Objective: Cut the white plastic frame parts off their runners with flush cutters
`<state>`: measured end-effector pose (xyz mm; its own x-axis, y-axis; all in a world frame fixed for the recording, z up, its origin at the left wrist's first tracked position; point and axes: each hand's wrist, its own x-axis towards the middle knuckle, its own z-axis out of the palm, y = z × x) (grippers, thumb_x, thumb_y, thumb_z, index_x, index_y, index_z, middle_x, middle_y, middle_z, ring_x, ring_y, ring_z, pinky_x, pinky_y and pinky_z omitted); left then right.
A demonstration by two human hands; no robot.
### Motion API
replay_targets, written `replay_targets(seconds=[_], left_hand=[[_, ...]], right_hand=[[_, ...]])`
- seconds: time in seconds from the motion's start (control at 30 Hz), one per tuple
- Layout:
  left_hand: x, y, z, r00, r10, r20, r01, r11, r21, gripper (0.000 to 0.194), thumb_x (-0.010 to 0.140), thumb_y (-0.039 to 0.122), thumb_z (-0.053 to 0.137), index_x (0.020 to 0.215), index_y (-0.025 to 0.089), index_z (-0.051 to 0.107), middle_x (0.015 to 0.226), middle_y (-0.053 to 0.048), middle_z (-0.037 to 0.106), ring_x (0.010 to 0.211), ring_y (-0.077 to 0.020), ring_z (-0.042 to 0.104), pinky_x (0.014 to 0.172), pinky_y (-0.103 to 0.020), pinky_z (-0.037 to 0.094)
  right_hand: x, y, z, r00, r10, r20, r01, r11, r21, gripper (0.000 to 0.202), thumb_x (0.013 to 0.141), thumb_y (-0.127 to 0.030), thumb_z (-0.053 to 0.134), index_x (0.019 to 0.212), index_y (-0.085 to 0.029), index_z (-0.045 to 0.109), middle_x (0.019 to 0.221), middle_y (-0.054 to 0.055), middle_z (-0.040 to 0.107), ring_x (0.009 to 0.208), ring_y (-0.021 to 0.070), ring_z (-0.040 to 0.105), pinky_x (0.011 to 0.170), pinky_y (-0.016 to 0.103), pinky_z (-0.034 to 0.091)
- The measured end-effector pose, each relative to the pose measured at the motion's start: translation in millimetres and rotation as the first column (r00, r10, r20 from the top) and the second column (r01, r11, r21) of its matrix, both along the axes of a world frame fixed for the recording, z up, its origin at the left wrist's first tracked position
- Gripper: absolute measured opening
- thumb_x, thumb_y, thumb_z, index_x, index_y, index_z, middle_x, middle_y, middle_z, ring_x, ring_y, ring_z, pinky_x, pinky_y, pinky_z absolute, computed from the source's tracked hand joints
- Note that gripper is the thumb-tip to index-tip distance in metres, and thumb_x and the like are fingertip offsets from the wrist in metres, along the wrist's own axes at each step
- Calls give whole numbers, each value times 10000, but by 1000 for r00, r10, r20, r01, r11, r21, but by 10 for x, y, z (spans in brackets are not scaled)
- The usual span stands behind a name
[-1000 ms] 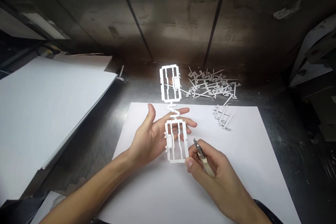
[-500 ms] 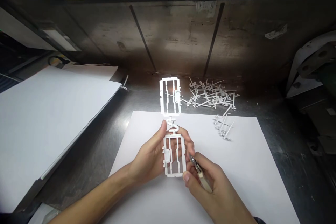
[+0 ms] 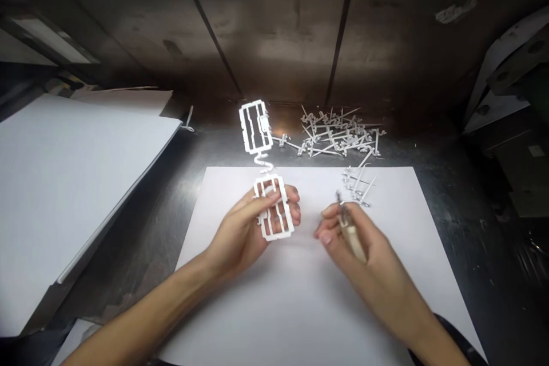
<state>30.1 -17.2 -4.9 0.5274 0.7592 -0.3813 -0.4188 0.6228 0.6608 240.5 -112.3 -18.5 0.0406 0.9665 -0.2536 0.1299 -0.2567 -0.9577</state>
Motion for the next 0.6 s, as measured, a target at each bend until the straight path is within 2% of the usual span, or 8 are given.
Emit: replay_targets(seconds=[0.1,0.23,0.33,0.43,0.5,0.6], left_hand=[[-28,65,34,1000,-14,-19,13,1000,-26,250,1051,371,659,1050,136,742,1202,-138,764,886,-193,732,784,-272,577],[-31,83,6,992,-126,-7,126,991,-41,484,1092,535,520,1034,121,763,1112,-147,766,889,-212,716,835,-301,578],[-27,74,-13,980,-187,-71,187,982,-3,388,1101,515,540,1055,154,677,1108,-124,771,837,-182,706,761,-268,550],[-30,81,-13,968,-222,-115,227,974,27,300,1112,498,547,1084,200,556,1101,-106,782,752,-153,685,680,-244,509],[-37,94,-12,961,-261,-89,267,962,54,372,1129,558,465,1101,196,546,1070,-122,782,727,-159,673,681,-260,514],[-62,105,-10,951,-300,-76,306,948,91,481,1138,639,356,1111,194,538,1050,-135,778,735,-175,679,685,-284,530]], right_hand=[[162,23,-91,998,-59,-1,59,998,33,297,1175,-568,702,1227,-275,705,1168,35,681,1068,269,613,944,304,470],[162,29,-83,1000,-4,11,4,999,45,314,1209,-586,632,1167,-279,687,1112,25,673,1060,283,622,942,351,456],[94,40,-3,993,36,114,-42,998,48,307,1233,-569,575,1148,-286,659,1117,4,670,1065,266,626,928,336,452],[87,49,25,969,62,240,-68,998,18,309,1206,-570,602,1118,-277,648,1086,7,672,1038,278,620,786,331,441],[115,44,6,948,102,302,-94,995,-43,343,1182,-576,626,1048,-260,638,952,4,641,905,267,598,670,322,395],[162,25,-25,926,146,348,-120,988,-95,490,1162,-582,636,845,-229,514,726,-31,453,658,201,426,561,314,289]])
